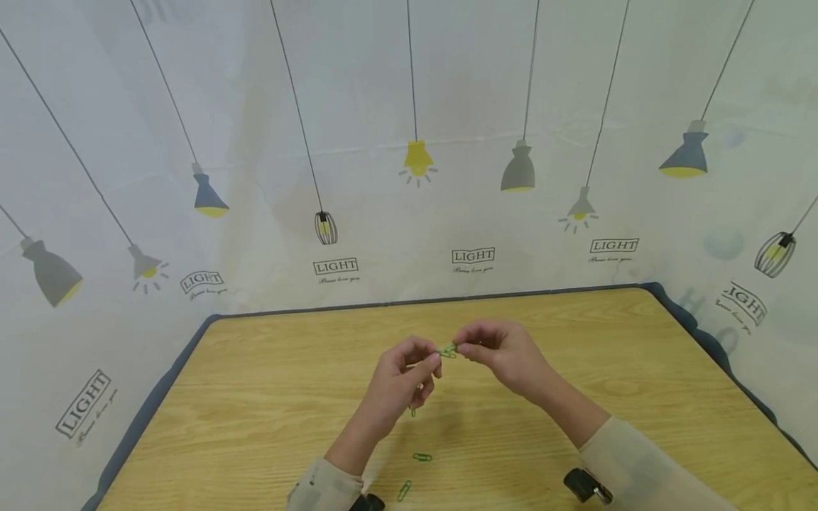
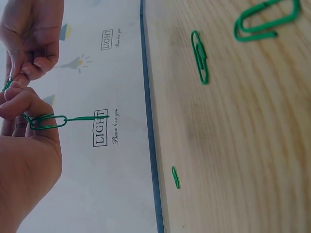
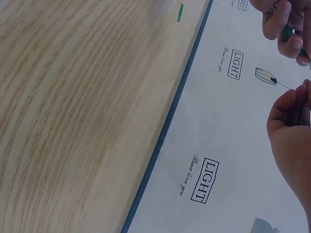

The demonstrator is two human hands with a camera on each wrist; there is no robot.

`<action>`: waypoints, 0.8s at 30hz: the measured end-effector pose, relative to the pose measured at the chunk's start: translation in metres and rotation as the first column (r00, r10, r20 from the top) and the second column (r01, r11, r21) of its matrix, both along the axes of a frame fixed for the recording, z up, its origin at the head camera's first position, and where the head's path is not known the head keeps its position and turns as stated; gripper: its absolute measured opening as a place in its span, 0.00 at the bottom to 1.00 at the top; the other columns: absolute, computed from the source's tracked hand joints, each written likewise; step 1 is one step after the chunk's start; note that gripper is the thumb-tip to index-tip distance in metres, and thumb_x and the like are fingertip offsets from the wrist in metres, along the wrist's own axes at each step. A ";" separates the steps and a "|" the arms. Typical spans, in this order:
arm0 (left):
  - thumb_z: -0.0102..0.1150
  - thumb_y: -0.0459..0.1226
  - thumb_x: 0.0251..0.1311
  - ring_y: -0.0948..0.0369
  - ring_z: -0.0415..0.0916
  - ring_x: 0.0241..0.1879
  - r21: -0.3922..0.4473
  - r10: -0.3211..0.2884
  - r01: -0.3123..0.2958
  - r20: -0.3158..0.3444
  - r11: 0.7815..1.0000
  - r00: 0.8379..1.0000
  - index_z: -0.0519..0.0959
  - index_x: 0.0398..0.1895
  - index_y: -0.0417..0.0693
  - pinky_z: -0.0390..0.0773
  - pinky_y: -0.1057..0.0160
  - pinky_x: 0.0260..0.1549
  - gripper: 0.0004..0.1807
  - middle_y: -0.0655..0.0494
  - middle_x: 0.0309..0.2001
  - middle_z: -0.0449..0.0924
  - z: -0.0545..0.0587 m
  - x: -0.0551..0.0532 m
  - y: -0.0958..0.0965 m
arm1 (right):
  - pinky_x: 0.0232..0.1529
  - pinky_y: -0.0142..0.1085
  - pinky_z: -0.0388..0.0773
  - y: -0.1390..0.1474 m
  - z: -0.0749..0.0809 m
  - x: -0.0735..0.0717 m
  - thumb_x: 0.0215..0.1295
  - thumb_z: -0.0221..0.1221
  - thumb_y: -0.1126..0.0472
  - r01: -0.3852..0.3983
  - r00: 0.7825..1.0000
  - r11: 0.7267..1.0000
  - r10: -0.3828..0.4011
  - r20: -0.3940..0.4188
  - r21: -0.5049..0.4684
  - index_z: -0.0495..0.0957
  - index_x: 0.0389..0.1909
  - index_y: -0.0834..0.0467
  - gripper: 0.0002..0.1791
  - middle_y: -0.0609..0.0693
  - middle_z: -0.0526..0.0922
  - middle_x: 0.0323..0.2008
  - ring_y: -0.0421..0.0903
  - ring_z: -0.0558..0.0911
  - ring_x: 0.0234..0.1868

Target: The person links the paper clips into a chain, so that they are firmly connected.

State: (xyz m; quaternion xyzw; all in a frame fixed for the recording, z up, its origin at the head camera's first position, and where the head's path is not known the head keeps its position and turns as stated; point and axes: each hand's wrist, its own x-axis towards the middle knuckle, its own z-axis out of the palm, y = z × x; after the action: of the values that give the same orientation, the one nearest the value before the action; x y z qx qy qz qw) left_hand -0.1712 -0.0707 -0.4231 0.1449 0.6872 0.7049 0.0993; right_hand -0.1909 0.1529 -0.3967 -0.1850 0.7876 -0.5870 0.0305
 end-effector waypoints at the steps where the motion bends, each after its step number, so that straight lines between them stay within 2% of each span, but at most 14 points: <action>1: 0.55 0.40 0.81 0.64 0.67 0.21 0.005 -0.001 0.001 0.001 1.000 1.000 0.77 0.52 0.43 0.66 0.69 0.18 0.09 0.57 0.36 0.79 0.000 0.000 0.000 | 0.45 0.31 0.85 0.001 -0.001 0.000 0.74 0.65 0.65 0.000 1.000 1.000 0.000 0.002 0.000 0.86 0.46 0.64 0.07 0.58 0.89 0.44 0.39 0.85 0.41; 7: 0.57 0.42 0.80 0.64 0.68 0.21 0.028 0.001 -0.002 0.020 1.000 1.000 0.77 0.50 0.45 0.66 0.69 0.18 0.09 0.57 0.36 0.80 -0.005 -0.003 -0.002 | 0.46 0.30 0.85 0.007 0.000 0.000 0.73 0.66 0.65 0.003 1.000 1.000 -0.003 0.001 -0.019 0.86 0.47 0.65 0.08 0.57 0.89 0.44 0.40 0.86 0.43; 15: 0.56 0.41 0.80 0.64 0.68 0.22 -0.009 -0.041 0.041 0.031 0.999 0.999 0.77 0.51 0.42 0.67 0.70 0.18 0.11 0.57 0.36 0.80 -0.005 -0.003 -0.001 | 0.48 0.32 0.86 0.008 0.004 0.001 0.73 0.67 0.64 0.048 0.999 0.999 -0.048 0.018 -0.003 0.87 0.47 0.62 0.08 0.52 0.90 0.43 0.44 0.86 0.45; 20: 0.56 0.42 0.81 0.64 0.70 0.24 -0.023 -0.083 0.083 0.001 0.996 0.997 0.77 0.52 0.42 0.71 0.70 0.21 0.11 0.57 0.37 0.80 -0.005 -0.002 -0.001 | 0.48 0.33 0.86 0.006 0.007 0.001 0.72 0.67 0.64 0.057 0.998 0.998 -0.057 0.017 -0.018 0.87 0.47 0.63 0.08 0.52 0.90 0.43 0.42 0.86 0.43; 24: 0.55 0.42 0.81 0.63 0.75 0.30 -0.045 -0.122 0.120 -0.041 0.992 0.992 0.77 0.53 0.41 0.79 0.68 0.29 0.12 0.58 0.38 0.81 -0.005 -0.002 -0.001 | 0.47 0.33 0.86 0.004 0.009 0.003 0.73 0.67 0.63 0.050 0.999 0.998 -0.050 0.008 -0.029 0.87 0.47 0.62 0.08 0.53 0.90 0.43 0.42 0.85 0.42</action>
State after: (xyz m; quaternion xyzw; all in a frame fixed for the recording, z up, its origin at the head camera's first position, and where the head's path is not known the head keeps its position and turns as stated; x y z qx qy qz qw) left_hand -0.1729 -0.0720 -0.4279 0.1996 0.6940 0.6795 0.1299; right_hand -0.1879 0.1569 -0.3876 -0.1637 0.7832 -0.5997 0.0160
